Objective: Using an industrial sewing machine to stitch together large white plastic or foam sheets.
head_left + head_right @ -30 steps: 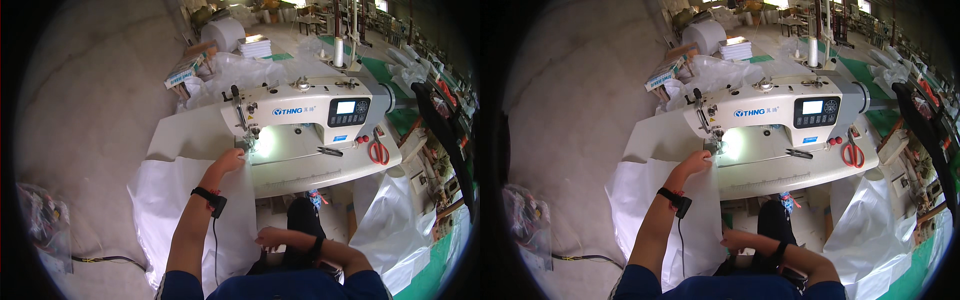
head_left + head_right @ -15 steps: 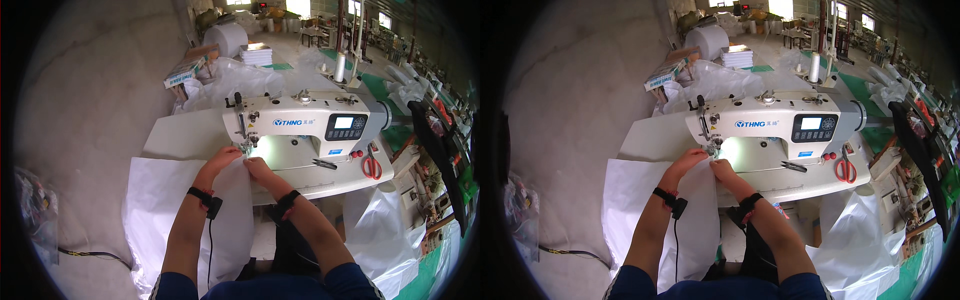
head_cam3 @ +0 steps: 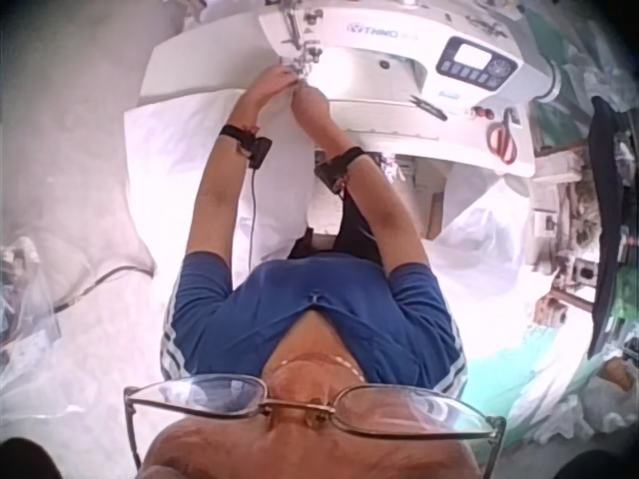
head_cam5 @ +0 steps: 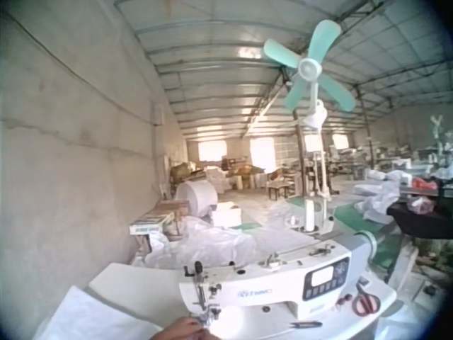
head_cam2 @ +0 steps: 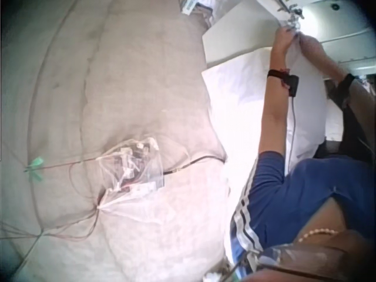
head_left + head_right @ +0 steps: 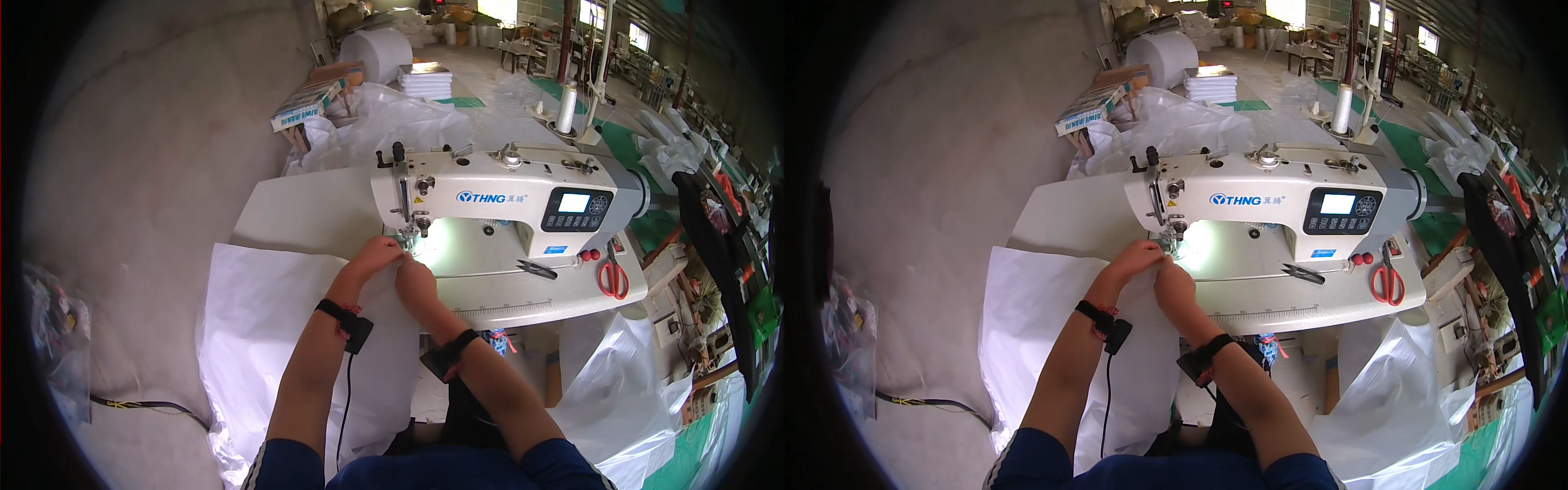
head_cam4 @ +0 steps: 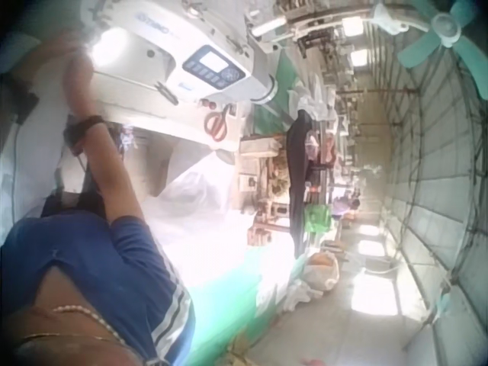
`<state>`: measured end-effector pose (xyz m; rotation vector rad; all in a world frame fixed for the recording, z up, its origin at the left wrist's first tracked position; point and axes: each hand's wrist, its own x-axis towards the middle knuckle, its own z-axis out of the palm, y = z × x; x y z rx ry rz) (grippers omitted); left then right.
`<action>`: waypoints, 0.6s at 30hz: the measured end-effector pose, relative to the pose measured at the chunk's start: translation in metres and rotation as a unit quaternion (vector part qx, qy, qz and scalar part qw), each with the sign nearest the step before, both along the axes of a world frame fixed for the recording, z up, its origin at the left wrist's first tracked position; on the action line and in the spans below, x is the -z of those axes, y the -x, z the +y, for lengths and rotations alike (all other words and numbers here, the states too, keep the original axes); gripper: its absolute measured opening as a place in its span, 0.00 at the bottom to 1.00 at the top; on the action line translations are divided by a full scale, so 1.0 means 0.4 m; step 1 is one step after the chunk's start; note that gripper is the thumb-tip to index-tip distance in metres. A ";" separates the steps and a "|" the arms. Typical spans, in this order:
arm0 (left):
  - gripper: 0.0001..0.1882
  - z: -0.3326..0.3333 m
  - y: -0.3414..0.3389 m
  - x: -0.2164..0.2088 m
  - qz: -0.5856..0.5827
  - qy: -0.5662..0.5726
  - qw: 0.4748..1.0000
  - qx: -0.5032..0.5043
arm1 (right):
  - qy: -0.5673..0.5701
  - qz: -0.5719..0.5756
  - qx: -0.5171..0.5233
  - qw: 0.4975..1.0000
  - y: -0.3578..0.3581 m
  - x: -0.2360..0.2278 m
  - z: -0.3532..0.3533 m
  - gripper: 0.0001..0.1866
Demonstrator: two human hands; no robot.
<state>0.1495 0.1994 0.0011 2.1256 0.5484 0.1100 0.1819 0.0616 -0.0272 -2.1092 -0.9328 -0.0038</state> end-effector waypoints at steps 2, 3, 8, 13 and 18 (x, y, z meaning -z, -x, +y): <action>0.11 -0.007 0.002 -0.002 -0.040 0.117 0.992 -0.025 | 0.044 -0.028 -0.003 0.999 0.011 -0.010 -0.005 0.14; 0.11 -0.010 0.005 -0.004 -0.044 0.103 0.993 -0.034 | 0.063 -0.042 -0.011 0.997 0.014 -0.013 -0.006 0.15; 0.12 -0.021 0.016 -0.017 -0.047 0.122 0.991 -0.018 | 0.064 -0.070 -0.008 0.995 0.012 -0.010 -0.015 0.16; 0.11 -0.023 -0.005 -0.018 -0.043 0.097 0.994 -0.012 | -0.035 0.385 -0.083 0.918 0.099 0.017 -0.150 0.17; 0.12 -0.025 -0.023 -0.011 0.023 -0.022 0.999 0.034 | -0.011 0.579 -0.188 0.794 0.249 -0.018 -0.356 0.16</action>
